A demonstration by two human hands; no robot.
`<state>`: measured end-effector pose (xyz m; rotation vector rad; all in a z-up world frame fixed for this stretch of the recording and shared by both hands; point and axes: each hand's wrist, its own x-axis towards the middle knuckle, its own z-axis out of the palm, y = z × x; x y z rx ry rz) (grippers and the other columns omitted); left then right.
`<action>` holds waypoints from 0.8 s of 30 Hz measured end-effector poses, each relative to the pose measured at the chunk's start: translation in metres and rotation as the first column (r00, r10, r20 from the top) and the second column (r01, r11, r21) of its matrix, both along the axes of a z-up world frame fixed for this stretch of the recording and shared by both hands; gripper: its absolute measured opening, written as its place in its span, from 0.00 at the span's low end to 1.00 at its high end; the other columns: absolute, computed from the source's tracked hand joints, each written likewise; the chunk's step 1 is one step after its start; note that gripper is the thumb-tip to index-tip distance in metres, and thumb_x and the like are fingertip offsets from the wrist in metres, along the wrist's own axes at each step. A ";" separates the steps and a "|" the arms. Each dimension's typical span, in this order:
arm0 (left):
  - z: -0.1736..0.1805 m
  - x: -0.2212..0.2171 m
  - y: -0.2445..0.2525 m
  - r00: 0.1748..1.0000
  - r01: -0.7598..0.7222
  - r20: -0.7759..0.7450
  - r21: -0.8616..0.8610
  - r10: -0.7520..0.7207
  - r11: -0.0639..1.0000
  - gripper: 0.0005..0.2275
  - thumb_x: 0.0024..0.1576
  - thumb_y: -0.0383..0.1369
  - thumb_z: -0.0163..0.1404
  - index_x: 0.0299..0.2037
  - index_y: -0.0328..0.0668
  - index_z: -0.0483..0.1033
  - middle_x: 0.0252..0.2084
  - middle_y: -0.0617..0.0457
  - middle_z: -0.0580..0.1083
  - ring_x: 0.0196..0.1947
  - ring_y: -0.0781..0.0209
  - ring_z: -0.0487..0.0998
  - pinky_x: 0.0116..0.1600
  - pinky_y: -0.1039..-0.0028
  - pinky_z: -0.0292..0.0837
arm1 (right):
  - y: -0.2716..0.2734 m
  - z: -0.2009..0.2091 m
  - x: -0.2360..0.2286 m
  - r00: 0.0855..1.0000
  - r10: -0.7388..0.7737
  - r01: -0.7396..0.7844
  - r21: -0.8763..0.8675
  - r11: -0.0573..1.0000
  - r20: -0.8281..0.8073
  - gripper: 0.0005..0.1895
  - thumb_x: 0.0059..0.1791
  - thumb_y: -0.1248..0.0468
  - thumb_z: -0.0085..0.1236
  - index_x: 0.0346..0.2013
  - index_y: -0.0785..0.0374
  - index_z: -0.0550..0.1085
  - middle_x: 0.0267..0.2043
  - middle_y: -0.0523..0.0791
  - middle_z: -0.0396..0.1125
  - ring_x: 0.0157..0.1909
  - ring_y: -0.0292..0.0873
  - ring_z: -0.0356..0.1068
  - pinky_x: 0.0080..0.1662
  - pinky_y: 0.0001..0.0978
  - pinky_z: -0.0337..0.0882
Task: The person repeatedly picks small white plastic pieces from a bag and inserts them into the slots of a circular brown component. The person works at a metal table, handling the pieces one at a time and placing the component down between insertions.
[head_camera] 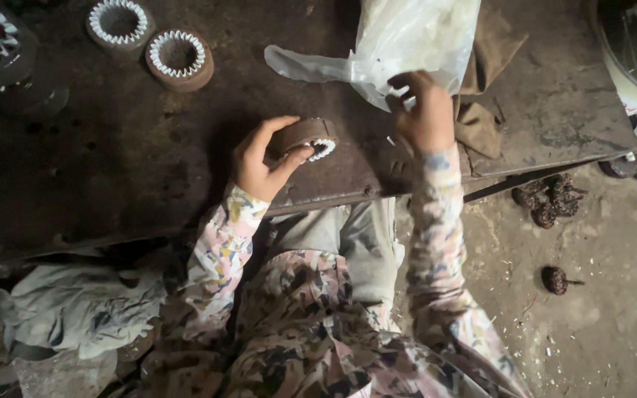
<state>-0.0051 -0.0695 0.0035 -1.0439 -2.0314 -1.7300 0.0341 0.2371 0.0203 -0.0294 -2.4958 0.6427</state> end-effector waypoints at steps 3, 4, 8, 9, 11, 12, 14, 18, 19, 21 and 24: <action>-0.001 0.004 -0.001 1.000 0.011 -0.027 0.013 -0.010 1.000 0.15 0.62 0.34 0.59 0.55 0.34 0.74 0.51 0.42 0.78 0.52 0.47 0.80 0.57 0.67 0.74 | 0.020 -0.003 -0.039 0.996 0.031 -0.045 0.175 0.983 0.081 0.16 0.45 0.66 0.68 0.47 0.61 0.79 0.45 0.51 0.73 0.43 0.54 0.74 0.43 0.44 0.74; -0.001 0.001 -0.001 0.999 0.014 -0.048 0.019 -0.013 1.000 0.14 0.63 0.34 0.58 0.55 0.34 0.74 0.52 0.42 0.77 0.53 0.47 0.80 0.58 0.66 0.74 | 0.021 -0.006 -0.049 0.995 0.093 -0.099 0.269 0.958 0.032 0.19 0.42 0.65 0.69 0.47 0.62 0.79 0.43 0.53 0.71 0.43 0.57 0.72 0.43 0.46 0.73; -0.010 -0.009 -0.001 0.990 0.129 0.051 0.050 -0.131 0.990 0.11 0.69 0.34 0.52 0.55 0.35 0.76 0.53 0.45 0.79 0.54 0.53 0.81 0.59 0.68 0.74 | 0.025 -0.015 -0.067 0.988 0.097 -0.139 0.403 0.905 0.123 0.17 0.40 0.63 0.71 0.42 0.61 0.79 0.42 0.56 0.68 0.43 0.63 0.67 0.38 0.54 0.70; -0.013 -0.017 -0.002 0.984 0.173 0.040 0.041 -0.174 0.984 0.11 0.70 0.34 0.51 0.55 0.34 0.76 0.53 0.46 0.79 0.54 0.55 0.81 0.59 0.68 0.75 | 0.024 -0.019 -0.064 0.993 0.102 -0.120 0.416 0.901 0.065 0.13 0.43 0.64 0.70 0.41 0.59 0.79 0.41 0.53 0.69 0.44 0.61 0.68 0.39 0.52 0.70; -0.016 -0.038 0.003 0.967 0.251 0.030 0.050 -0.252 0.967 0.10 0.70 0.34 0.51 0.54 0.35 0.76 0.51 0.48 0.80 0.53 0.59 0.81 0.58 0.69 0.75 | 0.024 -0.020 -0.055 0.992 0.113 -0.075 0.441 0.894 -0.059 0.06 0.48 0.65 0.69 0.38 0.56 0.78 0.40 0.49 0.70 0.46 0.57 0.70 0.43 0.49 0.71; -0.014 -0.049 0.008 0.958 0.284 0.028 0.067 -0.287 0.956 0.10 0.70 0.34 0.51 0.54 0.35 0.77 0.51 0.49 0.80 0.51 0.60 0.81 0.57 0.70 0.76 | 0.022 -0.017 -0.050 0.991 0.105 -0.067 0.386 0.920 -0.078 0.06 0.50 0.65 0.68 0.39 0.56 0.78 0.40 0.49 0.70 0.45 0.56 0.71 0.43 0.48 0.71; -0.005 -0.078 0.022 0.922 0.380 0.021 0.155 -0.388 0.912 0.10 0.71 0.34 0.51 0.54 0.35 0.76 0.50 0.52 0.80 0.49 0.63 0.81 0.55 0.72 0.76 | 0.015 -0.006 -0.037 0.989 0.077 -0.039 0.276 0.960 -0.127 0.04 0.54 0.66 0.67 0.41 0.58 0.79 0.39 0.50 0.69 0.42 0.55 0.72 0.42 0.45 0.70; 0.025 -0.112 0.044 0.855 0.489 0.009 0.317 -0.518 0.813 0.10 0.72 0.34 0.55 0.54 0.33 0.76 0.49 0.53 0.79 0.46 0.65 0.80 0.52 0.75 0.77 | -0.021 0.037 0.014 0.984 0.118 -0.139 -0.164 0.977 -0.133 0.10 0.58 0.68 0.53 0.52 0.67 0.77 0.42 0.48 0.71 0.41 0.44 0.70 0.43 0.35 0.68; 0.032 -0.114 0.045 0.858 0.481 0.011 0.334 -0.514 0.811 0.11 0.71 0.34 0.56 0.53 0.32 0.76 0.49 0.53 0.79 0.45 0.65 0.80 0.51 0.75 0.77 | -0.036 0.047 0.030 0.977 0.168 -0.210 -0.423 0.881 -0.134 0.11 0.64 0.63 0.51 0.52 0.69 0.76 0.43 0.44 0.73 0.42 0.37 0.71 0.45 0.31 0.68; 0.037 -0.099 0.034 0.907 0.419 -0.051 0.213 -0.419 0.883 0.13 0.69 0.36 0.56 0.56 0.34 0.76 0.49 0.53 0.78 0.46 0.65 0.78 0.49 0.76 0.75 | -0.078 0.056 0.071 0.984 0.111 -0.176 -0.634 0.753 -0.140 0.14 0.64 0.64 0.49 0.45 0.74 0.75 0.40 0.45 0.70 0.37 0.34 0.65 0.41 0.28 0.63; 0.045 -0.076 0.019 0.884 0.309 -0.386 0.057 -0.265 0.949 0.14 0.65 0.38 0.58 0.56 0.39 0.75 0.50 0.52 0.77 0.49 0.61 0.78 0.53 0.72 0.75 | -0.125 0.058 0.088 0.978 0.055 -0.176 -0.667 0.724 -0.199 0.13 0.61 0.64 0.49 0.43 0.75 0.74 0.38 0.46 0.69 0.40 0.36 0.65 0.44 0.28 0.64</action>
